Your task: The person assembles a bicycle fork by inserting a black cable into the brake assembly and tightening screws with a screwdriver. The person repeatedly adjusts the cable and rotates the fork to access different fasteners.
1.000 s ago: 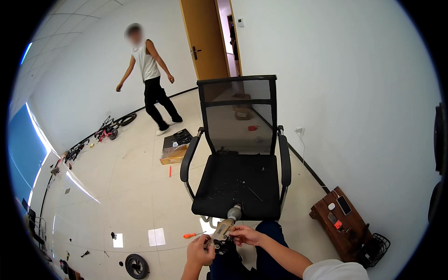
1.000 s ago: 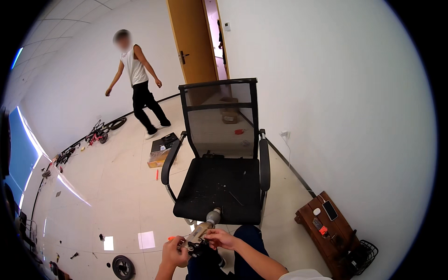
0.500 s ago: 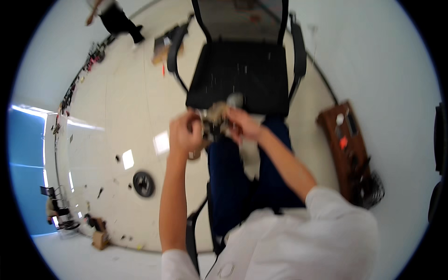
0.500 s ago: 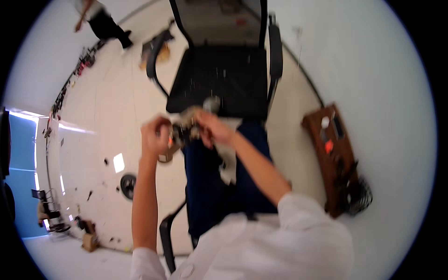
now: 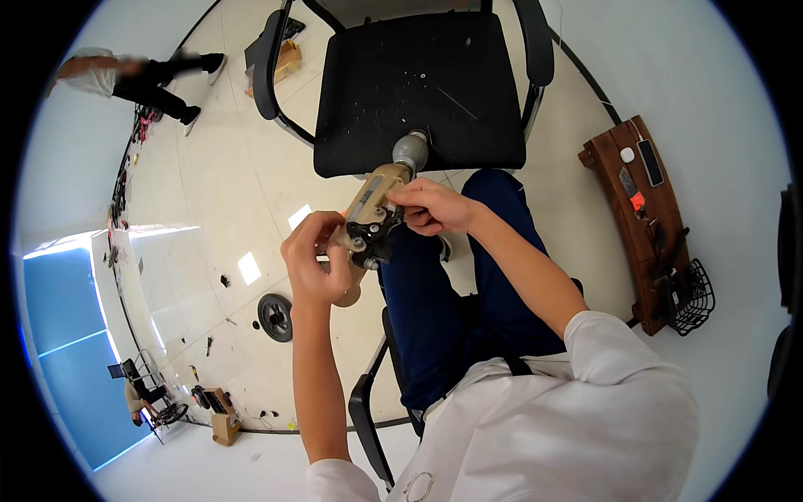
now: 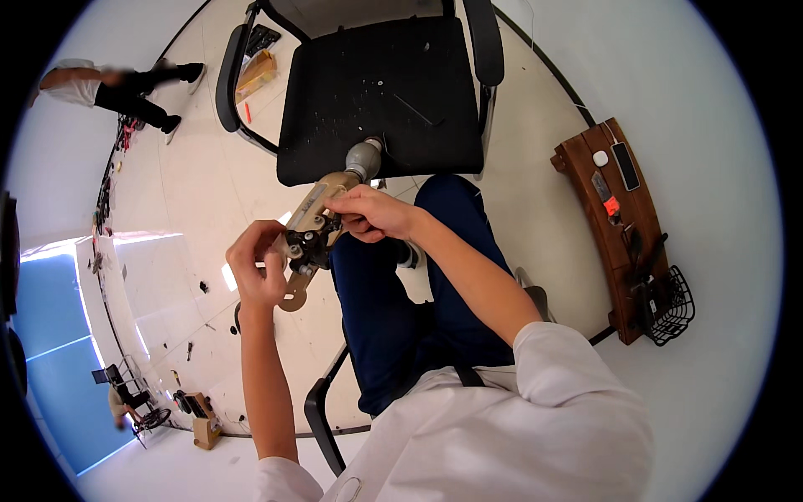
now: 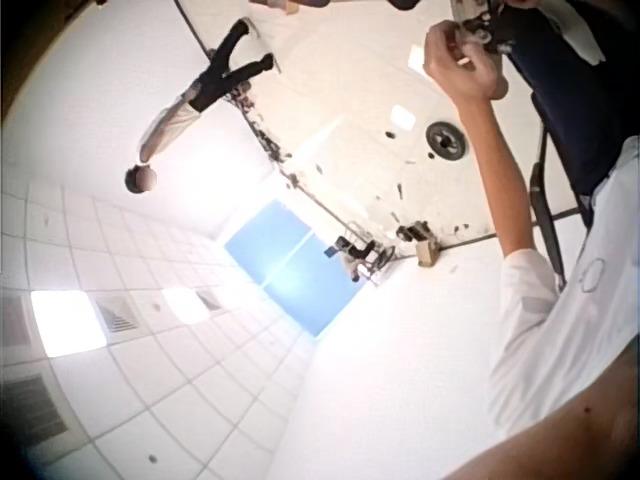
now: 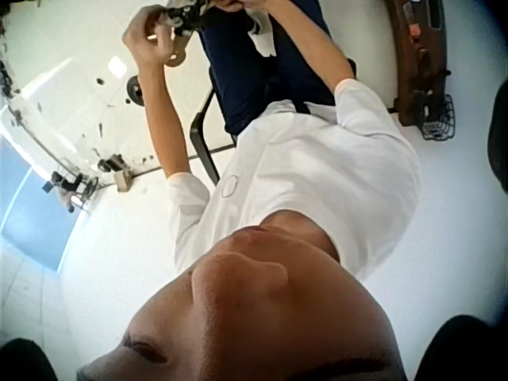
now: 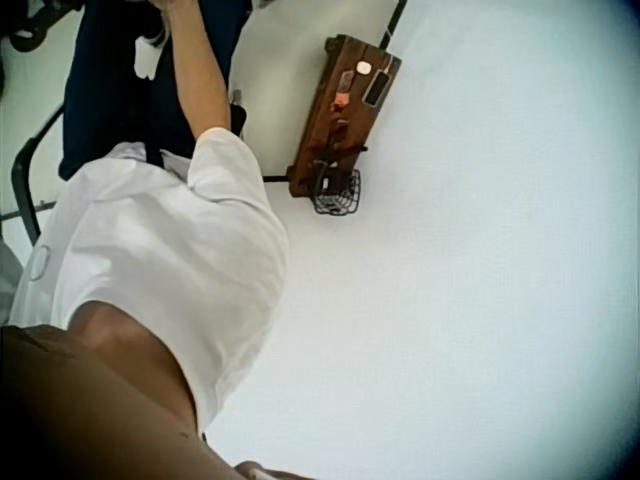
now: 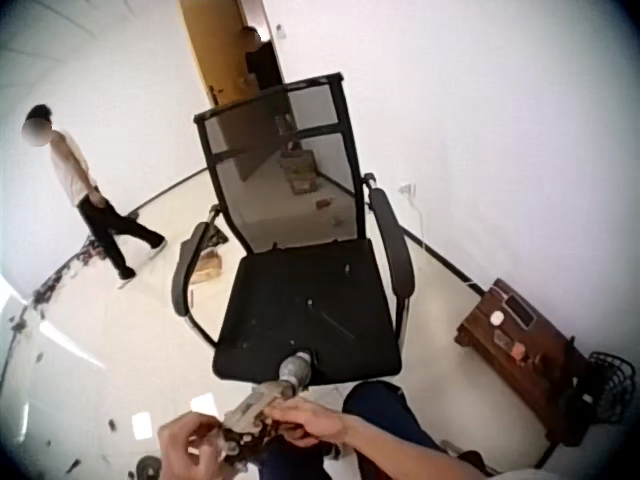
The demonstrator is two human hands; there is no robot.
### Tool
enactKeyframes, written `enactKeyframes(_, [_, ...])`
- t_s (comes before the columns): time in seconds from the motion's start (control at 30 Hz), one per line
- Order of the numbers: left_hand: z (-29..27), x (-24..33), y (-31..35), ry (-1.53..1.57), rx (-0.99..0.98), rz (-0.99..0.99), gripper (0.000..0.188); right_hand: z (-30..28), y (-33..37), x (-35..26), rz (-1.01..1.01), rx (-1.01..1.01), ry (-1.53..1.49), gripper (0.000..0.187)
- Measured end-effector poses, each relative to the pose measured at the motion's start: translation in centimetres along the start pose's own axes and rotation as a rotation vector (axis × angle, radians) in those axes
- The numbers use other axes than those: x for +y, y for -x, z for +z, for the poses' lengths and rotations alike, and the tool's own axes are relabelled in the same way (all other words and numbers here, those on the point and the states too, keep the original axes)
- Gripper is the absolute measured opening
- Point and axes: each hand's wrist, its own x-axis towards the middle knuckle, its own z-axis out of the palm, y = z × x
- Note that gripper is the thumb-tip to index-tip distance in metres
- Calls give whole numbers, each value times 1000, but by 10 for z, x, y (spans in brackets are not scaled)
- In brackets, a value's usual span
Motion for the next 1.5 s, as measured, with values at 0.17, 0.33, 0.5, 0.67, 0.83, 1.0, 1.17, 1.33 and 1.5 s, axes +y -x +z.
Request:
enactKeyframes(0.17, [2,0,12,-27,9,-17,29,12,8,-11,35,65,37,33])
enactKeyframes(0.33, [12,2,16,-18,39,50,31,1,7,2,58,21,114,31])
enactKeyframes(0.5, [13,4,26,-27,0,-20,30,8,16,1,32,132,55,31])
enactKeyframes(0.67, [21,0,36,0,6,8,29,3,17,9,130,104,163,31])
enactKeyframes(0.83, [25,-6,50,-11,10,31,31,9,22,13,64,130,172,40])
enactKeyframes(1.0, [34,-4,59,3,19,-9,32,-3,32,30,35,106,132,33])
enactKeyframes(1.17, [35,-6,63,13,37,-17,32,15,41,27,-23,250,24,27])
enactKeyframes(1.33, [35,-6,62,14,34,-1,33,9,38,34,-81,247,288,25])
enactKeyframes(1.5, [34,-7,62,24,44,-4,33,17,38,23,-3,251,155,28])
